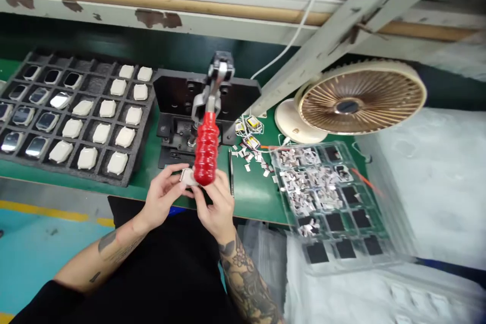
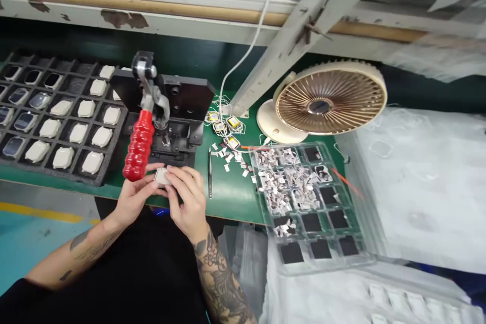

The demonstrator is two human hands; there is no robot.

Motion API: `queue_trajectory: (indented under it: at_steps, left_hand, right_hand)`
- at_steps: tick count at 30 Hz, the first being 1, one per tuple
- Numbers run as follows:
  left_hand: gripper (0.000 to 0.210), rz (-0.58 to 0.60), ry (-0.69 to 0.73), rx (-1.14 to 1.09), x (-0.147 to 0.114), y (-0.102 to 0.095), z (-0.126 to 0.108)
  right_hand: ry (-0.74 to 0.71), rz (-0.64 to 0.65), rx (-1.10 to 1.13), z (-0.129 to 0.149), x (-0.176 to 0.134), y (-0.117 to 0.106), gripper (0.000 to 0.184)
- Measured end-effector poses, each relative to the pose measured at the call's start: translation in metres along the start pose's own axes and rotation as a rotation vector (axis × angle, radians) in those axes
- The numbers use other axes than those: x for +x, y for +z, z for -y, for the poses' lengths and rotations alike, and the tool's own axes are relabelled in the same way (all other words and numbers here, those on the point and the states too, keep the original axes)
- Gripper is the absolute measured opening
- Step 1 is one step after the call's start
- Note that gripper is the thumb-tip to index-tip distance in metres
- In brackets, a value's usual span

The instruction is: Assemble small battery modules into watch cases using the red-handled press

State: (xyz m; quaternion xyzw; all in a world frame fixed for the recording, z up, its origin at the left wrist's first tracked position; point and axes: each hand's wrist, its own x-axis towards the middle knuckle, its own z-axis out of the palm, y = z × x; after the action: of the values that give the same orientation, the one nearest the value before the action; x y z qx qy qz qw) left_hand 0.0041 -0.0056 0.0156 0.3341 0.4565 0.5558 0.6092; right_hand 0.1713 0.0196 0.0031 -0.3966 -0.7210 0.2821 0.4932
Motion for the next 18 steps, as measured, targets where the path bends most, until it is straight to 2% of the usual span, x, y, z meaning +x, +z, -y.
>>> queue_trajectory:
  at_steps: [3, 5, 8, 10, 12, 18]
  left_hand:
    - [0.038, -0.034, 0.007, -0.037, 0.003, -0.001, 0.000]
    - [0.042, 0.004, 0.007, -0.044, 0.004, -0.002, 0.000]
    - [0.041, 0.080, 0.037, 0.063, 0.003, -0.007, -0.002]
    - [0.036, 0.109, 0.113, 0.211, 0.003, -0.011, -0.003]
    - [0.032, 0.114, 0.207, 0.343, 0.003, -0.014, -0.004]
    - [0.024, -0.005, 0.436, 0.478, 0.001, -0.012, -0.001]
  right_hand:
    - [0.074, -0.031, 0.022, -0.001, -0.008, 0.000, 0.049]
    - [0.171, -0.088, 0.072, -0.002, -0.010, 0.000, 0.049]
    - [0.285, -0.066, 0.193, -0.003, -0.005, 0.000, 0.027]
    - [0.327, -0.040, 0.294, -0.001, 0.000, 0.002, 0.017]
    - [0.342, -0.045, 0.359, 0.001, 0.003, 0.005, 0.018]
    - [0.340, -0.168, 0.245, 0.013, -0.007, 0.020, 0.020]
